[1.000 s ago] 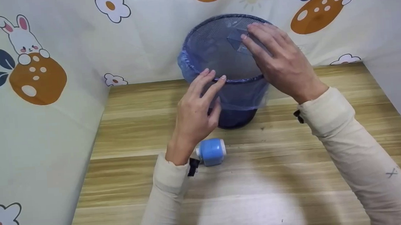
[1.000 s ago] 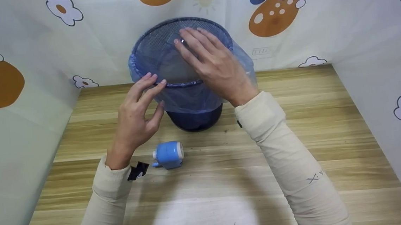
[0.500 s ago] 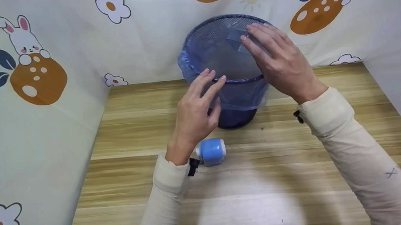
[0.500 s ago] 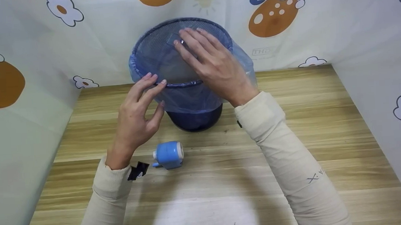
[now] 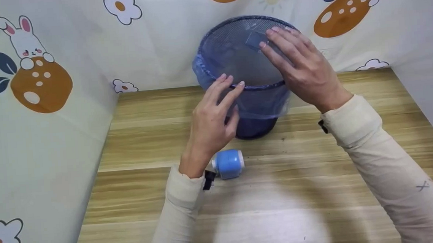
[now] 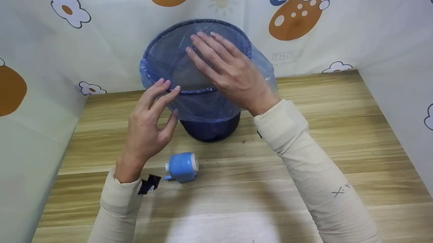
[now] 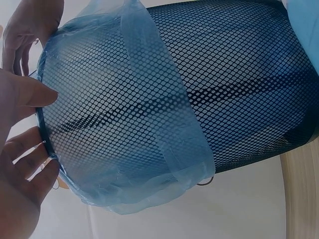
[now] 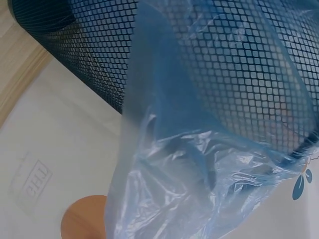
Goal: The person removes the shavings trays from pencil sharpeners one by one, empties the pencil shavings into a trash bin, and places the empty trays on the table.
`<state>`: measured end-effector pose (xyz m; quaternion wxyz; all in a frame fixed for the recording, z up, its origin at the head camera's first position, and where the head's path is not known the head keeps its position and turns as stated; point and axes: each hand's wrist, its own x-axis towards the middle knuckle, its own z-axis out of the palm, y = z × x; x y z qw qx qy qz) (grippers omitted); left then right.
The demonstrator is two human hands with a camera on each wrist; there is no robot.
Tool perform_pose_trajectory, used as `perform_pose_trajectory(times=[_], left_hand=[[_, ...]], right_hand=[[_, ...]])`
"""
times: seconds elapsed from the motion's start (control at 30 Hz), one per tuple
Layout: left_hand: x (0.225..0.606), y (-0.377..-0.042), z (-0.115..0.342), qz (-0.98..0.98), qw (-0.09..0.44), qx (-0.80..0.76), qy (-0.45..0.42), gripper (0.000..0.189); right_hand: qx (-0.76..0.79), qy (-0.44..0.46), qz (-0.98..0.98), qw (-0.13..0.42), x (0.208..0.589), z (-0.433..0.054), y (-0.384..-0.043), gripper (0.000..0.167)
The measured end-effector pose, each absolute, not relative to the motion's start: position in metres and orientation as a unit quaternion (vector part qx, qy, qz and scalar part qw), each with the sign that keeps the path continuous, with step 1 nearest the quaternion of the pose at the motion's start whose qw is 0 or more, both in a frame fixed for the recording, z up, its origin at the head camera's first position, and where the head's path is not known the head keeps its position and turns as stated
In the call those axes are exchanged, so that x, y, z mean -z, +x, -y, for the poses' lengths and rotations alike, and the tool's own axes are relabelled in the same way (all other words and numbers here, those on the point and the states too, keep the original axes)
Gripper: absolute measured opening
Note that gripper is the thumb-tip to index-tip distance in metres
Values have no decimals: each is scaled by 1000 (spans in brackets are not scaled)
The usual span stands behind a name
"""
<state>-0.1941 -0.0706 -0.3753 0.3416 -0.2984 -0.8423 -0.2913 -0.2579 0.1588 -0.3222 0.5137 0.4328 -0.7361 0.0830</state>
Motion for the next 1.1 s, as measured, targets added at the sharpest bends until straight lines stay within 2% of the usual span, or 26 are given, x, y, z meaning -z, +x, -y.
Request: perform_pose_trajectory(times=[0.43, 1.1], left_hand=[[375, -194, 70, 844, 342, 283, -302, 46], [381, -194, 68, 835, 360, 265, -321, 49]], right_hand=[[-87, 459, 708, 529, 324, -160, -260, 44], [-94, 408, 721, 552, 324, -160, -261, 38]])
